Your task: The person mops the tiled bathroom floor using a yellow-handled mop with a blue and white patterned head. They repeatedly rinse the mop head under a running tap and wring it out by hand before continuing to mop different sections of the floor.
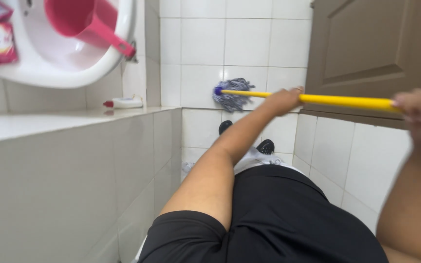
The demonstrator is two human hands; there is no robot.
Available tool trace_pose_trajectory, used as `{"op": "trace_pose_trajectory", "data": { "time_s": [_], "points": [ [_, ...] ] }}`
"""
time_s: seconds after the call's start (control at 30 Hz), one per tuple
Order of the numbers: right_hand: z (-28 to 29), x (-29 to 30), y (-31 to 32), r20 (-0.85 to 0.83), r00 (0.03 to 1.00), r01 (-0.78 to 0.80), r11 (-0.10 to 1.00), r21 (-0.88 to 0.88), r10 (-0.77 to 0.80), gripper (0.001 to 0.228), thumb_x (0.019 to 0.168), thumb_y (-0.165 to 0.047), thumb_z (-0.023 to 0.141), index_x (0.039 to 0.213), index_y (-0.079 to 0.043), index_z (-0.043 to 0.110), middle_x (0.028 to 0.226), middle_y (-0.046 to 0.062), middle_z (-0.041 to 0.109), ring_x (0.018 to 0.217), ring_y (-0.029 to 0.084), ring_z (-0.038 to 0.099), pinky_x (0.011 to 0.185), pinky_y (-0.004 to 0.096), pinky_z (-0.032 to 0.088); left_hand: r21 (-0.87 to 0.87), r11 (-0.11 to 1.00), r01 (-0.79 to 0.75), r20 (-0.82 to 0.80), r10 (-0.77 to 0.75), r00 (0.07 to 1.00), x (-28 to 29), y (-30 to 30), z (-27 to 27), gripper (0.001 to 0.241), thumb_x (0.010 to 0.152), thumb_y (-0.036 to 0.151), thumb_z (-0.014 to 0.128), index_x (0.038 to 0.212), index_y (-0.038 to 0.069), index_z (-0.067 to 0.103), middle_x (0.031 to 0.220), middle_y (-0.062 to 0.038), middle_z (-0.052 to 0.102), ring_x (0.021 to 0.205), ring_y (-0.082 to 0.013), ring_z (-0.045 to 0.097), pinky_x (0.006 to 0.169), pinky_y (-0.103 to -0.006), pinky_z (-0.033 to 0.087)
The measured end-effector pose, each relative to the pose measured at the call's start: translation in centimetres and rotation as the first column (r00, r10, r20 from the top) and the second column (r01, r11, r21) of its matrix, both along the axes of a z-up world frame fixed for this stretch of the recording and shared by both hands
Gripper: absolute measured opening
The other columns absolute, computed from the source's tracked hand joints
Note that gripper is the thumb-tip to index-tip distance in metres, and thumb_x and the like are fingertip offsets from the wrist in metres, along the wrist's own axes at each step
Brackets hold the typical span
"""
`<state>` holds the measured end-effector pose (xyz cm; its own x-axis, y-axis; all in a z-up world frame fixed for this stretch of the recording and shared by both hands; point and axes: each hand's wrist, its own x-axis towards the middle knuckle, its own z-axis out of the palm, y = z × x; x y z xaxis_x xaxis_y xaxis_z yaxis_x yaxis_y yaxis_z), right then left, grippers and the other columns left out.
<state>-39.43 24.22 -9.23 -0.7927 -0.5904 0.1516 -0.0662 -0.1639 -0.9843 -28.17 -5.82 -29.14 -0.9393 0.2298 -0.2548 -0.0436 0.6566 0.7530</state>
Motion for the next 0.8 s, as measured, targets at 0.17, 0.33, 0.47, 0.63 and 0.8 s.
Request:
{"op": "trace_pose_trajectory", "data": {
  "time_s": [0.17,0.33,0.47,0.63,0.8],
  "points": [
    [1.9,3.6,-20.2,-0.054,0.971,-0.238,0.969,-0.069,0.235,0.044,0.122,-0.022,0.054,0.081,-0.01,0.045,0.055,0.005,0.046,0.048,0.016,0.05,0.07,0.04,0.058,-0.092,0.933,-0.348,0.072,0.355,0.932,6.1,-12.9,0.5,0.037,0.097,0.042,0.063,0.116,0.012,0.054,0.114,-0.012,0.072,0.103,-0.038,0.068,0.088,-0.0539,0.053],
    [-0.3,3.6,-27.8,-0.008,0.922,-0.384,0.911,-0.151,0.387,0.042,0.12,-0.022,0.059,0.082,-0.009,0.047,0.06,0.007,0.048,0.056,0.018,0.054,0.081,0.042,0.06,-0.19,0.83,-0.524,0.055,0.542,0.839,8.7,-18.6,-1.3,0.033,0.098,0.039,0.062,0.115,0.011,0.055,0.116,-0.011,0.07,0.105,-0.0364,0.064,0.087,-0.0523,0.053],
    [-1.2,2.6,-30.7,0.021,0.898,-0.431,0.89,-0.149,0.439,0.043,0.118,-0.024,0.06,0.081,-0.008,0.046,0.059,0.008,0.048,0.056,0.017,0.053,0.084,0.041,0.059,-0.256,0.757,-0.601,0.126,0.642,0.756,9.1,-20.6,-0.7,0.032,0.099,0.037,0.062,0.116,0.011,0.055,0.114,-0.01,0.07,0.11,-0.0331,0.063,0.09,-0.0513,0.053],
    [-1.4,-2.3,-31.3,0.066,0.877,-0.459,0.872,-0.172,0.475,0.042,0.122,-0.023,0.058,0.085,-0.009,0.043,0.062,0.007,0.047,0.059,0.019,0.053,0.086,0.042,0.059,-0.251,0.704,-0.664,0.066,0.697,0.714,5.3,-20.6,-1.0,0.034,0.097,0.037,0.063,0.114,0.01,0.054,0.121,-0.008,0.067,0.108,-0.0343,0.062,0.09,-0.0498,0.053],
    [-0.2,-9.1,-33.4,-0.027,0.834,-0.546,0.818,-0.181,0.551,0.041,0.125,-0.024,0.055,0.089,-0.008,0.044,0.065,0.008,0.049,0.061,0.02,0.055,0.086,0.041,0.058,-0.298,0.638,-0.71,0.102,0.761,0.64,-0.8,-22.3,1.1,0.032,0.1,0.036,0.06,0.118,0.011,0.052,0.123,-0.006,0.066,0.11,-0.0331,0.06,0.09,-0.0497,0.054]
  ]
}}
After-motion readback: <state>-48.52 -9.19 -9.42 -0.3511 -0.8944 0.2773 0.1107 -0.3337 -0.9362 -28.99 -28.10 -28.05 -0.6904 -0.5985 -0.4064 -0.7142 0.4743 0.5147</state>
